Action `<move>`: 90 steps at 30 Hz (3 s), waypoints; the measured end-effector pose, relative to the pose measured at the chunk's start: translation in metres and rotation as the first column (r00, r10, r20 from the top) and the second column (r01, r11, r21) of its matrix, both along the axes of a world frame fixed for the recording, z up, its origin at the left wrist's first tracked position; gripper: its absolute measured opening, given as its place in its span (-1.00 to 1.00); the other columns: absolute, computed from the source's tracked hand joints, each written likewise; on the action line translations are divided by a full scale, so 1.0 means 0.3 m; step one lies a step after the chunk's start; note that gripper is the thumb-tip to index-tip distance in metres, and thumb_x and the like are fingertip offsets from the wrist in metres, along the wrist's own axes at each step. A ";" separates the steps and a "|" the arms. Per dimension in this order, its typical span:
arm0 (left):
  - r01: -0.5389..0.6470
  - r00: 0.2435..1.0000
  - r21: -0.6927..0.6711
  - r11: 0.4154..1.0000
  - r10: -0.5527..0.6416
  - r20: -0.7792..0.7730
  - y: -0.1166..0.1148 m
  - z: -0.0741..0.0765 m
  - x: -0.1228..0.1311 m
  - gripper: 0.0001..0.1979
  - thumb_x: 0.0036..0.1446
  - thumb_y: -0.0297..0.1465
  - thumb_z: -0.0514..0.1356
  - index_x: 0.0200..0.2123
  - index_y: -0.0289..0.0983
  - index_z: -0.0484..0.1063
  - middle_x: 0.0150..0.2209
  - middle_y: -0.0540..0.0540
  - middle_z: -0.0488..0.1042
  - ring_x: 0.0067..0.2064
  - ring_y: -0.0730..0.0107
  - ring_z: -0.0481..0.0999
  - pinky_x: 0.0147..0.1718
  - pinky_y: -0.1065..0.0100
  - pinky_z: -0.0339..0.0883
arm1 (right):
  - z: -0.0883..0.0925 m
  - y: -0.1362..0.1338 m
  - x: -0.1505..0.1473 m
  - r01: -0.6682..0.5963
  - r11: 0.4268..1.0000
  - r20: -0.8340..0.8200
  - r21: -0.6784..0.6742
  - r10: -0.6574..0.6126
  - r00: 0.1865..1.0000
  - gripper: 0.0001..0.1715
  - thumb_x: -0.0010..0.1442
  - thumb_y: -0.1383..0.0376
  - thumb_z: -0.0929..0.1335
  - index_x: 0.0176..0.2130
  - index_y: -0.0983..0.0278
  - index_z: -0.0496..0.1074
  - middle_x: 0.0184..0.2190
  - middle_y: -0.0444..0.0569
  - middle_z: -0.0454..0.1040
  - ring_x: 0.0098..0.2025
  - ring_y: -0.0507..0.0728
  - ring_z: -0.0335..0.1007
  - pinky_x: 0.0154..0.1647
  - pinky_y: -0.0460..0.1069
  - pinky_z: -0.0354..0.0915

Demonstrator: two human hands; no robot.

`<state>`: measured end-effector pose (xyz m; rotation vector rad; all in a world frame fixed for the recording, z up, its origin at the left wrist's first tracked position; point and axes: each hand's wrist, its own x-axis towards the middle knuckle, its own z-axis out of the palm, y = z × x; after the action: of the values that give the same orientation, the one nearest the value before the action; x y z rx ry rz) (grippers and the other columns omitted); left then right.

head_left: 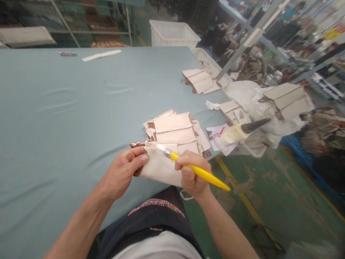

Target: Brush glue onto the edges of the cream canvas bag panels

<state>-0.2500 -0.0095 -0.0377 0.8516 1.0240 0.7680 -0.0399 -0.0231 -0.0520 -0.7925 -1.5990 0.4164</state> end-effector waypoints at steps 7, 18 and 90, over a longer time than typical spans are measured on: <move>0.062 0.998 -0.005 0.998 -0.062 -0.011 0.016 0.013 -0.010 -0.60 0.05 -0.08 0.50 -0.30 -0.33 0.69 -0.49 0.02 0.40 -0.49 0.49 0.12 -0.54 0.44 -0.01 | 0.036 0.057 0.060 -0.181 0.967 0.263 0.177 0.131 0.956 -0.80 0.59 0.22 0.32 -0.02 0.21 0.54 -0.39 -0.07 0.66 -0.46 0.06 0.57 -0.44 -0.05 0.45; 0.086 0.996 -0.012 0.996 -0.086 0.001 0.021 0.016 -0.009 -0.71 0.10 -0.19 0.49 -0.30 -0.32 0.68 -0.52 -0.01 0.48 -0.54 0.47 0.27 -0.59 0.44 0.10 | 0.046 0.084 0.084 -0.212 0.954 0.388 0.210 0.118 0.914 -0.87 0.55 0.26 0.37 0.04 0.22 0.50 -0.39 -0.06 0.64 -0.47 0.08 0.48 -0.43 -0.03 0.35; -0.186 0.727 0.092 0.978 0.200 -0.657 -0.372 -0.172 -0.730 -0.49 0.06 0.11 0.39 -0.13 -0.15 0.79 0.22 -0.19 0.70 0.38 -0.30 0.48 0.54 -0.13 0.06 | -0.045 0.052 -0.137 -0.077 0.710 -0.422 -0.700 -0.324 0.847 -0.38 0.26 -0.24 0.51 -0.22 0.25 0.50 -0.62 -0.25 0.38 -0.59 0.01 0.29 -0.53 -0.10 0.26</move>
<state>-0.4690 -0.1210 -0.0893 1.0812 1.7734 0.6514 -0.0809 -0.0076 -0.0656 -1.2284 -0.8275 1.0811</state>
